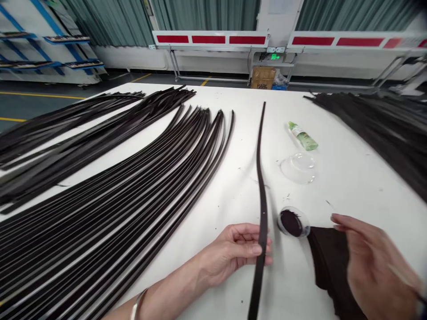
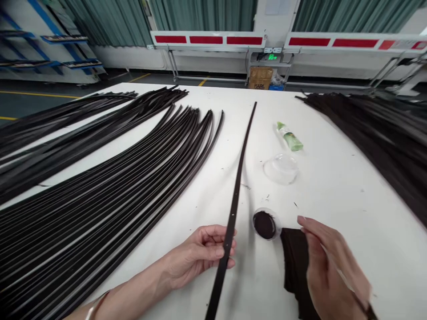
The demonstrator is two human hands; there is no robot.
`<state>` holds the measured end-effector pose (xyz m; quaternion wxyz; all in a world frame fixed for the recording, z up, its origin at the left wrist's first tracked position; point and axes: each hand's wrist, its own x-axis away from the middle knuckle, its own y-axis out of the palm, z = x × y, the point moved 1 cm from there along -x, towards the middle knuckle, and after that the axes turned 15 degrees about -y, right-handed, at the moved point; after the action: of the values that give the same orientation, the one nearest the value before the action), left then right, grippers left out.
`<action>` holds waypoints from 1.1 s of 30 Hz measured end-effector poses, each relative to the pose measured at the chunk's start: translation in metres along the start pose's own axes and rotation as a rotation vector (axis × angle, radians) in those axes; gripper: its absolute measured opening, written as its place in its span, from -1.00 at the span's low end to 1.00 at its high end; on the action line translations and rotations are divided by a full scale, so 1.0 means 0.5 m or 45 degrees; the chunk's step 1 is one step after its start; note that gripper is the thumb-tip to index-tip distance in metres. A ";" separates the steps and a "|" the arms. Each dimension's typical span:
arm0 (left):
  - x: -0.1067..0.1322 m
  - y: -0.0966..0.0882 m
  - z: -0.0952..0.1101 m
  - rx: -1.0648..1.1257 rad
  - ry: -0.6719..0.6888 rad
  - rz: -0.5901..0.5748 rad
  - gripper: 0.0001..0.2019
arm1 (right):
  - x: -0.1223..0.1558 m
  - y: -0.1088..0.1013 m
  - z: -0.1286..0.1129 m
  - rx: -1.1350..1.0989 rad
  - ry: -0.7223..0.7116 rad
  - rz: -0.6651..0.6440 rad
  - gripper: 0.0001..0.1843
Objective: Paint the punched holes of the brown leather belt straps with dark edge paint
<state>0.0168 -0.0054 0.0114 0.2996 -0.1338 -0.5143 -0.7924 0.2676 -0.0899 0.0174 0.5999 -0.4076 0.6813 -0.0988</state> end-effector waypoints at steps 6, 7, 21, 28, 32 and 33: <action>0.004 0.001 0.013 -0.071 -0.043 0.067 -0.75 | 0.063 0.000 0.088 0.250 -0.216 -0.492 -0.56; 0.004 0.000 0.014 -0.082 -0.049 0.074 -0.75 | 0.075 0.000 0.094 0.289 -0.240 -0.570 -0.52; 0.003 -0.012 0.013 -0.113 -0.049 0.162 -0.76 | 0.135 -0.018 0.092 0.532 -0.327 -0.881 -0.02; 0.006 -0.004 0.008 -0.056 -0.010 0.141 -0.73 | 0.141 -0.032 0.097 0.400 -0.300 -0.816 -0.30; 0.001 -0.005 0.003 -0.060 -0.014 0.036 -0.70 | 0.182 -0.026 0.141 0.294 -0.241 -0.512 -0.40; 0.000 -0.006 0.003 -0.064 -0.011 0.033 -0.70 | 0.192 -0.024 0.150 0.264 -0.220 -0.460 -0.41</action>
<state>0.0147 -0.0033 0.0099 0.3040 -0.1513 -0.4936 -0.8007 0.3451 -0.1357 -0.0653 0.6673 -0.4659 0.5297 -0.2390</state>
